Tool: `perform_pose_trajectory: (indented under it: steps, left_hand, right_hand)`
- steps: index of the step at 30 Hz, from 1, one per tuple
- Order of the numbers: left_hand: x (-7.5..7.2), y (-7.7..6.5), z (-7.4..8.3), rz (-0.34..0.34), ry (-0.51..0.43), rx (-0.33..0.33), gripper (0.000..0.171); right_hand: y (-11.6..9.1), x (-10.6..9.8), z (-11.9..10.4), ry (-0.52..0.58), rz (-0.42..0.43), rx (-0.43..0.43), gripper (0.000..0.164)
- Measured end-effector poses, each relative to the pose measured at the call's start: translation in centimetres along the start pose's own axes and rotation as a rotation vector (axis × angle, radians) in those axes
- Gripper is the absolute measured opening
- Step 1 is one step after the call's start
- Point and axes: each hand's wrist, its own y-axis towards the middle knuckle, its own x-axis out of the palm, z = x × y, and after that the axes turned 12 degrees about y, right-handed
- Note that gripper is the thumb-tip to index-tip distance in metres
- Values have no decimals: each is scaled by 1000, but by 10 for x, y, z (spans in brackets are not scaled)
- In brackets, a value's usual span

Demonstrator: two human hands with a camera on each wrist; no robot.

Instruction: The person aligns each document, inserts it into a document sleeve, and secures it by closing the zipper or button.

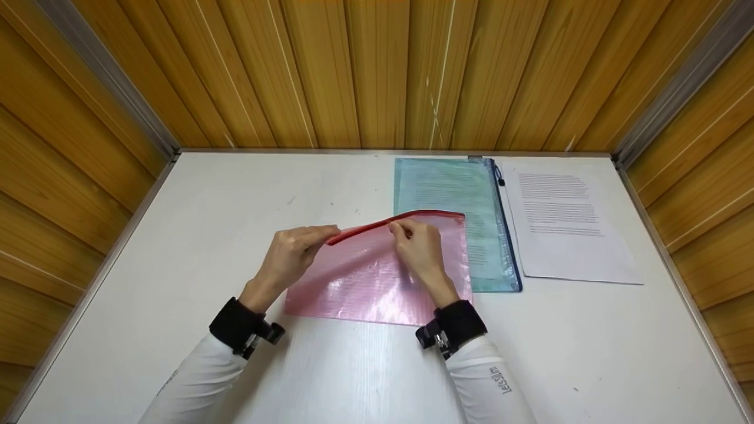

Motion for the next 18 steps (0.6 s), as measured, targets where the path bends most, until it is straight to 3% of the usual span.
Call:
perform_pose_trajectory:
  steps: [18]
  left_hand:
    - [-8,-4,-12,29,-14,-16,19]
  right_hand:
    - [9,-37,17,-56,52,105,24]
